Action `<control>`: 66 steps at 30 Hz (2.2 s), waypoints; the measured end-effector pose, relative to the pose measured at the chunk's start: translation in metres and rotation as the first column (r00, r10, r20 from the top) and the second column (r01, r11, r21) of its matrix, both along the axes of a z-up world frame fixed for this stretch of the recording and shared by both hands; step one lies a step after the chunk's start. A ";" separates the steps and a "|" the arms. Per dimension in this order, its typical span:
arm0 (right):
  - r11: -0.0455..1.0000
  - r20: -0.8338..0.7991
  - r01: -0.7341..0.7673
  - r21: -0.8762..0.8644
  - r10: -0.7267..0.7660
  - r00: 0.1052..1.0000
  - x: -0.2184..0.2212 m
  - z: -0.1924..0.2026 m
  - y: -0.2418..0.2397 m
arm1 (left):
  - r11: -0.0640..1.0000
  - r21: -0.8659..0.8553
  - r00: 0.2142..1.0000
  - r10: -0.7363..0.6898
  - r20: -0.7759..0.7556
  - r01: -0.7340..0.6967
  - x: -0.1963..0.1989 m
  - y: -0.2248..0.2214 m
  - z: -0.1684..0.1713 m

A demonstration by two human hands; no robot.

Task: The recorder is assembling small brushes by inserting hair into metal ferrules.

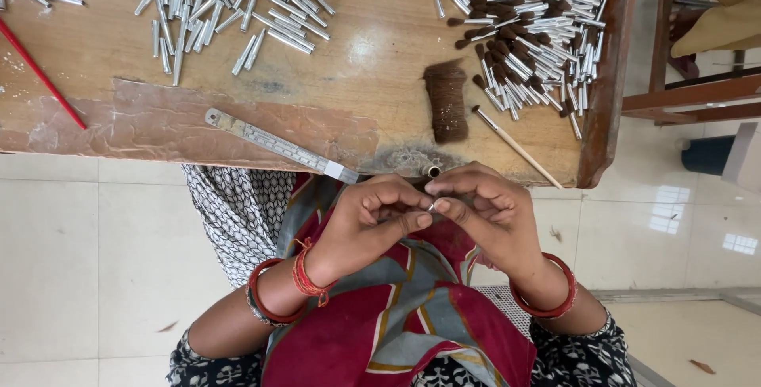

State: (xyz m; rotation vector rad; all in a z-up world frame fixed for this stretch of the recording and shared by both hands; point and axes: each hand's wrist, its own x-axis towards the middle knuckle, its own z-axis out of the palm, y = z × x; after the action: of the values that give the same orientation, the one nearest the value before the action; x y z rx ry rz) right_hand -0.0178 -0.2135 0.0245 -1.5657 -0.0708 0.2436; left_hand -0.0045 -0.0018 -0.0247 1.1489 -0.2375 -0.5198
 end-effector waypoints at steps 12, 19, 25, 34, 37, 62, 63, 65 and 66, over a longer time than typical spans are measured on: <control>0.985 0.224 0.122 -0.122 -0.092 0.970 -0.020 -0.006 0.012 | 0.996 0.079 0.962 0.009 0.272 -0.031 -0.002 -0.004 0.011; 0.984 0.164 0.160 -0.082 -0.145 0.976 -0.023 -0.002 0.015 | 0.990 0.099 0.919 0.052 0.391 -0.098 -0.001 -0.002 0.020; 0.891 0.567 0.257 -0.375 0.001 0.824 -0.022 0.003 0.019 | 0.993 0.071 0.926 0.056 0.374 -0.089 -0.002 -0.001 0.018; 0.922 0.329 0.115 -0.369 0.014 0.944 -0.014 0.007 0.028 | 0.979 0.060 0.876 0.144 0.461 -0.193 -0.009 0.016 0.005; 0.937 0.316 0.038 -0.347 0.079 0.945 -0.008 0.011 0.040 | 0.967 0.158 0.966 0.165 0.200 -0.198 -0.016 0.025 -0.011; 0.718 0.565 0.180 -0.672 0.340 0.752 0.010 -0.032 0.066 | 0.846 0.226 0.872 0.487 0.045 -0.484 0.006 0.070 -0.033; 0.723 0.570 0.183 -0.667 0.335 0.751 0.010 -0.033 0.067 | 0.845 0.227 0.872 0.488 0.047 -0.485 0.006 0.070 -0.032; 0.728 0.566 0.175 -0.662 0.333 0.754 0.010 -0.034 0.067 | 0.845 0.232 0.874 0.484 0.047 -0.481 0.007 0.071 -0.031; 0.735 0.563 0.168 -0.657 0.331 0.757 0.010 -0.034 0.067 | 0.846 0.237 0.876 0.481 0.048 -0.477 0.007 0.071 -0.031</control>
State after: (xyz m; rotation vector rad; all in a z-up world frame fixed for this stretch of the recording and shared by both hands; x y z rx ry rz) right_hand -0.0078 -0.1465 -0.0096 -2.3412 -0.6860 -0.2699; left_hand 0.0025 0.0692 -0.0553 1.3870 0.1348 -0.1092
